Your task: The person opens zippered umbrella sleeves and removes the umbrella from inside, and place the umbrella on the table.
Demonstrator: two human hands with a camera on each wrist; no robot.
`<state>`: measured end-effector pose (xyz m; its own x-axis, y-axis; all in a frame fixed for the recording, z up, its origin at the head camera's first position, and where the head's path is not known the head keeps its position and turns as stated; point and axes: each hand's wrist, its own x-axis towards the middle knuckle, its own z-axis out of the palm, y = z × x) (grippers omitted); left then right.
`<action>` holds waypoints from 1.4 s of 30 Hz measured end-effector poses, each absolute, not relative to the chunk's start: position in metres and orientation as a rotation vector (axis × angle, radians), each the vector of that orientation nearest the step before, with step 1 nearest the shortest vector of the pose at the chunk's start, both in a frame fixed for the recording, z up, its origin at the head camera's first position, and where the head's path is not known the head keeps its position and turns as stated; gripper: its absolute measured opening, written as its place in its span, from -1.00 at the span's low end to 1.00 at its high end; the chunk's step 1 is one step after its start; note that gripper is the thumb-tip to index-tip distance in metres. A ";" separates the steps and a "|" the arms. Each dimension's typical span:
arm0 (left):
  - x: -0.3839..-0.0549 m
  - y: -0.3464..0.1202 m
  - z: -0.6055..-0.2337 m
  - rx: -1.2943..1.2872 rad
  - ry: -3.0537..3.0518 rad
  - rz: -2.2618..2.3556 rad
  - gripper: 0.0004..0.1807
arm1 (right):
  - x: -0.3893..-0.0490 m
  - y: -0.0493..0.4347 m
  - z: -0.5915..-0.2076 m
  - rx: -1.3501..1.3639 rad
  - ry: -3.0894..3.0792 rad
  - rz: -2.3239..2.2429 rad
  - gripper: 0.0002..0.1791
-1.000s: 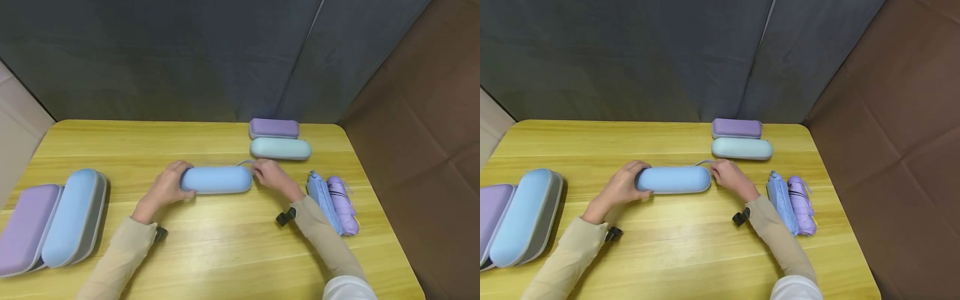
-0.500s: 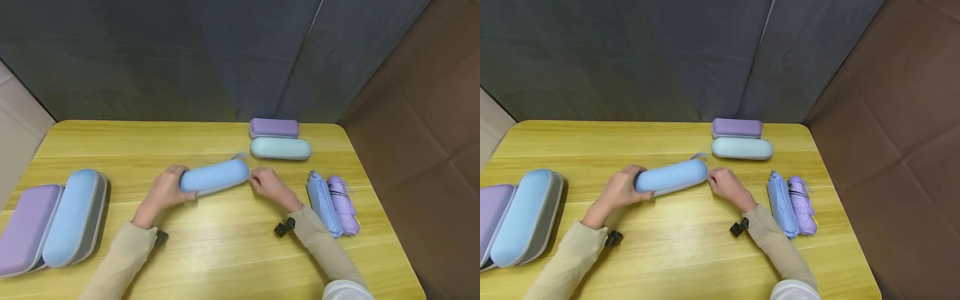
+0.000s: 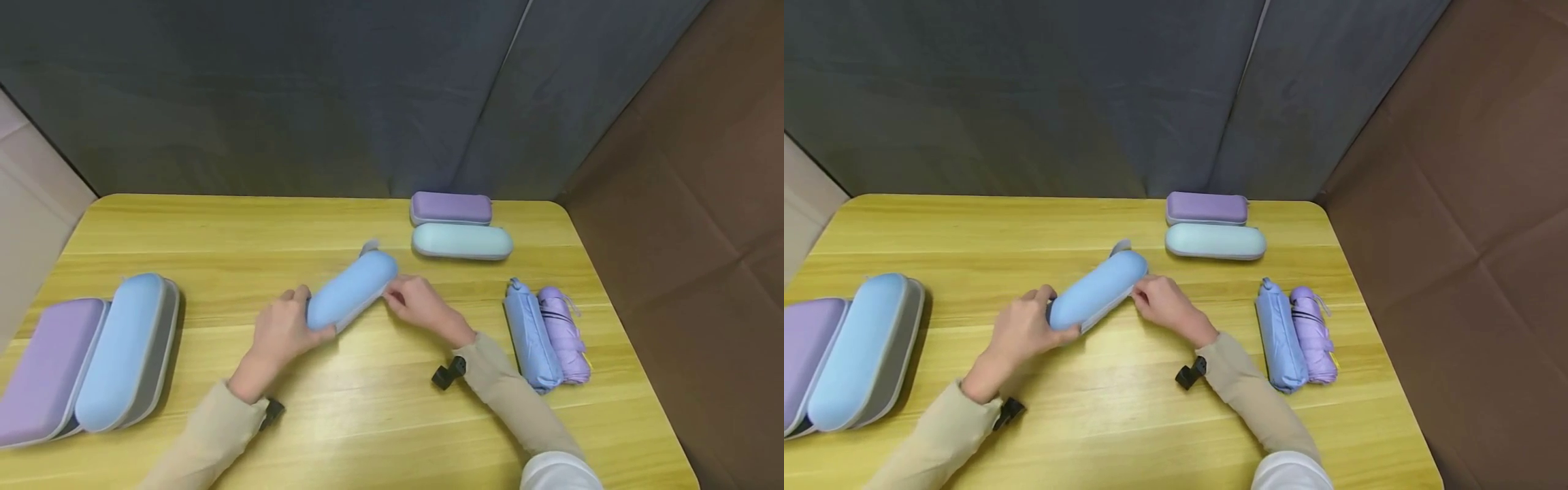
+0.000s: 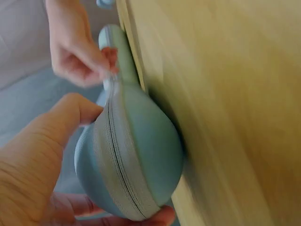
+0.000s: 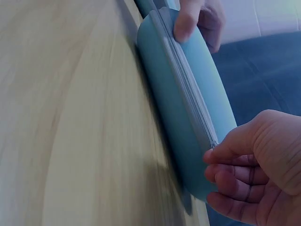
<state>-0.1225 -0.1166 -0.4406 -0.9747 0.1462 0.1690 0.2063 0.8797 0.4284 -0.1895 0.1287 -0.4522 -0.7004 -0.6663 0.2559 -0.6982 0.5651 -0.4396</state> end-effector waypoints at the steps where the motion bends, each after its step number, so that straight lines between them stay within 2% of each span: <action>1: -0.120 -0.114 -0.440 -0.256 -2.924 -0.679 -0.33 | -0.189 0.126 -0.452 1.208 -2.718 0.812 -0.88; 8: -0.109 -0.094 -0.435 -0.172 -3.042 -0.563 -0.30 | -0.183 0.114 -0.451 1.344 -2.669 0.846 -0.93; 15: -0.104 -0.082 -0.431 -0.128 -3.128 -0.452 -0.10 | -0.178 0.112 -0.452 1.402 -2.628 0.869 -0.93; 23: -0.101 -0.076 -0.430 -0.087 -3.113 -0.428 -0.13 | -0.173 0.110 -0.455 1.453 -2.636 0.939 -0.92; 26: -0.107 -0.083 -0.424 -0.128 -3.127 -0.462 -0.22 | -0.174 0.110 -0.456 1.440 -2.668 0.941 -0.93; 28: -0.118 -0.092 -0.418 -0.238 -3.103 -0.501 -0.41 | -0.175 0.110 -0.455 1.451 -2.682 0.942 -0.92; 31: -0.149 -0.109 -0.413 -0.567 -2.970 -0.489 -0.65 | -0.176 0.111 -0.453 1.454 -2.699 0.935 -0.91; 32: -0.161 -0.114 -0.412 -0.693 -2.917 -0.467 -0.63 | -0.177 0.111 -0.452 1.455 -2.702 0.931 -0.92; 37: -0.210 -0.129 -0.416 -1.242 -2.799 -0.256 -0.28 | -0.178 0.112 -0.450 1.466 -2.725 0.907 -0.91; 40: -0.223 -0.129 -0.417 -1.404 -2.822 -0.132 -0.14 | -0.180 0.112 -0.450 1.469 -2.753 0.881 -0.89; 42: -0.227 -0.128 -0.416 -1.444 -2.831 -0.080 -0.12 | -0.181 0.113 -0.450 1.456 -2.773 0.868 -0.89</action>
